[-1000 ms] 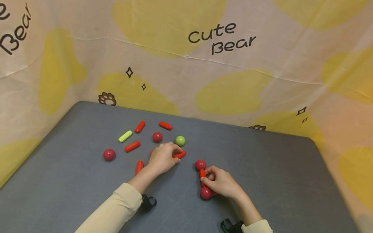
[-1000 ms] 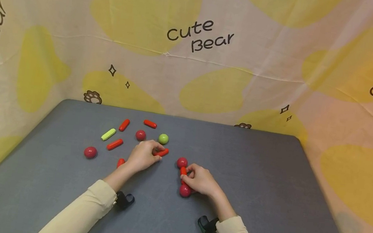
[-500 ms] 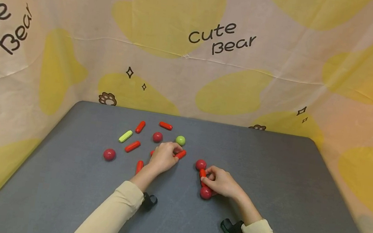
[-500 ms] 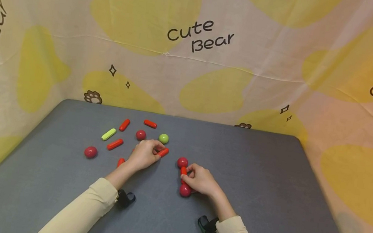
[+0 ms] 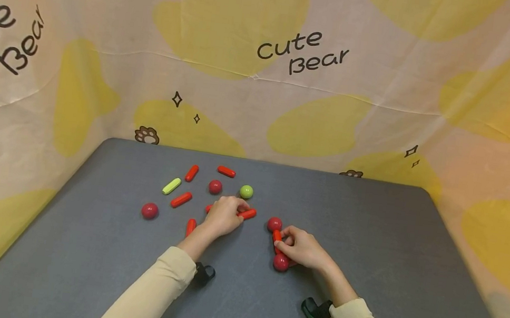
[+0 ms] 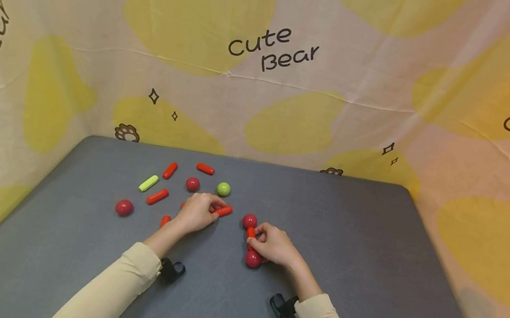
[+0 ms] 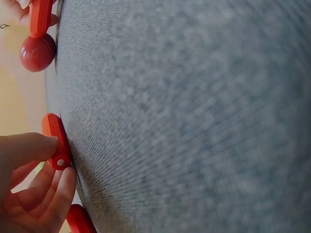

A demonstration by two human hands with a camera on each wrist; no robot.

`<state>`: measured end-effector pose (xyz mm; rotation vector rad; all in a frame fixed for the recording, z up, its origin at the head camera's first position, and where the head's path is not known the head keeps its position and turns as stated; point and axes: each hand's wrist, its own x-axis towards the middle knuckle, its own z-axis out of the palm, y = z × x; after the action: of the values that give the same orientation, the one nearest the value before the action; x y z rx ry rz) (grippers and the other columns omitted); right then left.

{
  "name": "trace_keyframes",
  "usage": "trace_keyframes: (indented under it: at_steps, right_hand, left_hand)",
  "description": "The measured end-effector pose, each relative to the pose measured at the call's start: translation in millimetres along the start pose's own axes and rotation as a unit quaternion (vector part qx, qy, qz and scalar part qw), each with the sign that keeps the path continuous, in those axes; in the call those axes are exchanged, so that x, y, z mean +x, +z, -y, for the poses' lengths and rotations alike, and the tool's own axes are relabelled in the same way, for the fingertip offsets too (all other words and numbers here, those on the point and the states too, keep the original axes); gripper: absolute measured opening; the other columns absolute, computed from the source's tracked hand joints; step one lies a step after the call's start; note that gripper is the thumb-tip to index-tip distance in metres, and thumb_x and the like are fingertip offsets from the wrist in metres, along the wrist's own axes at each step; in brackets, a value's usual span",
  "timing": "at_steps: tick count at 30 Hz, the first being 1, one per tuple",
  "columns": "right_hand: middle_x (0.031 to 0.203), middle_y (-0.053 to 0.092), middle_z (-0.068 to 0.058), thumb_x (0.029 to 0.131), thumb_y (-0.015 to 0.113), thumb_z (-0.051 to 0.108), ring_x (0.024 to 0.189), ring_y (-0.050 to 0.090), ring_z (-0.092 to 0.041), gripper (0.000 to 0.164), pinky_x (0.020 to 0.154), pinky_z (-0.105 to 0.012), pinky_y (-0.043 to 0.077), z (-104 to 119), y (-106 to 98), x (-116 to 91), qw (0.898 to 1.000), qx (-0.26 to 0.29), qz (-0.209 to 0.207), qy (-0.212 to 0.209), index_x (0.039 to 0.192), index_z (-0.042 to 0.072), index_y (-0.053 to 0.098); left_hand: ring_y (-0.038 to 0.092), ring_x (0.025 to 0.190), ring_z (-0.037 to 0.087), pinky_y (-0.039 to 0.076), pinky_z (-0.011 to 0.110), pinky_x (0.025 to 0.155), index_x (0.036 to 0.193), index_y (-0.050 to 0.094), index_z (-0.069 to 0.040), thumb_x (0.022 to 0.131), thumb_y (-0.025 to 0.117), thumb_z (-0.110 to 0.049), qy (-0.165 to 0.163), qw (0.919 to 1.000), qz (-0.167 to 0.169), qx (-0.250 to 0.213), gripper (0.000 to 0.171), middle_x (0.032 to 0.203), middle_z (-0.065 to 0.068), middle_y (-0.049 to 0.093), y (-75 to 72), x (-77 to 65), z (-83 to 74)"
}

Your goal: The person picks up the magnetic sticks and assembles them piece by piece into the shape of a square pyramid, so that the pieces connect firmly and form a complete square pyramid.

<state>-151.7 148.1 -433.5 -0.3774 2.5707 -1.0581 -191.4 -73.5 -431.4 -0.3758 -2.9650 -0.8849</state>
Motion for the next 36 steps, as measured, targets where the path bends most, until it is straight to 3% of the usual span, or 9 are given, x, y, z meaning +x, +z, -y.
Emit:
trace_keyframes:
  at_steps: [10, 17, 26, 31, 36]
  right_hand:
    - [0.067, 0.057, 0.002, 0.086, 0.063, 0.024, 0.051, 0.049, -0.008, 0.024, 0.048, -0.024, 0.038, 1, -1, -3, 1.000, 0.010, -0.003, 0.005, 0.099, 0.005, 0.058]
    - [0.066, 0.057, 0.003, 0.086, 0.062, 0.034, 0.049, 0.050, -0.008, 0.031, 0.045, -0.024, 0.039, -2, -2, -5, 0.999, 0.025, -0.006, -0.035, 0.096, 0.005, 0.057]
    - [0.067, 0.057, 0.001, 0.085, 0.063, 0.022, 0.050, 0.050, -0.008, 0.023, 0.047, -0.023, 0.039, 2, 3, -4, 0.999, 0.013, -0.028, 0.020, 0.099, 0.005, 0.057]
    - [0.067, 0.057, 0.000, 0.085, 0.064, 0.020, 0.049, 0.050, -0.008, 0.024, 0.047, -0.025, 0.041, 5, 4, -4, 0.999, 0.021, -0.036, 0.025, 0.101, 0.004, 0.056]
    - [0.066, 0.057, 0.001, 0.084, 0.065, 0.020, 0.049, 0.051, -0.009, 0.024, 0.047, -0.025, 0.041, 4, 6, -3, 0.998, 0.018, -0.046, 0.028, 0.100, 0.005, 0.056]
  left_hand:
    - [0.062, 0.083, 0.021, 0.050, 0.035, 0.069, 0.096, 0.072, -0.008, 0.074, 0.064, 0.000, 0.004, 0.9994, 0.031, 0.017, 0.024, 0.093, 0.004, 0.068, -1.6, -2.1, -3.0]
    - [0.061, 0.083, 0.021, 0.050, 0.035, 0.070, 0.095, 0.072, -0.009, 0.075, 0.064, -0.001, 0.009, 0.9989, 0.042, 0.018, 0.022, 0.092, 0.004, 0.067, -2.5, -2.6, -3.5]
    - [0.060, 0.088, 0.021, 0.049, 0.036, 0.074, 0.097, 0.072, -0.009, 0.076, 0.068, -0.004, 0.038, 0.9978, 0.054, 0.007, 0.022, 0.094, 0.002, 0.068, -6.9, -5.4, -7.3]
    - [0.058, 0.081, 0.020, 0.048, 0.035, 0.073, 0.095, 0.072, -0.010, 0.076, 0.068, -0.003, 0.070, 0.9960, 0.056, 0.005, 0.021, 0.090, 0.004, 0.065, -6.4, -5.7, -13.5]
    - [0.057, 0.079, 0.018, 0.047, 0.033, 0.073, 0.096, 0.072, -0.010, 0.077, 0.068, -0.004, 0.076, 0.9955, 0.056, 0.013, 0.020, 0.089, 0.003, 0.062, -3.6, -5.0, -17.3]
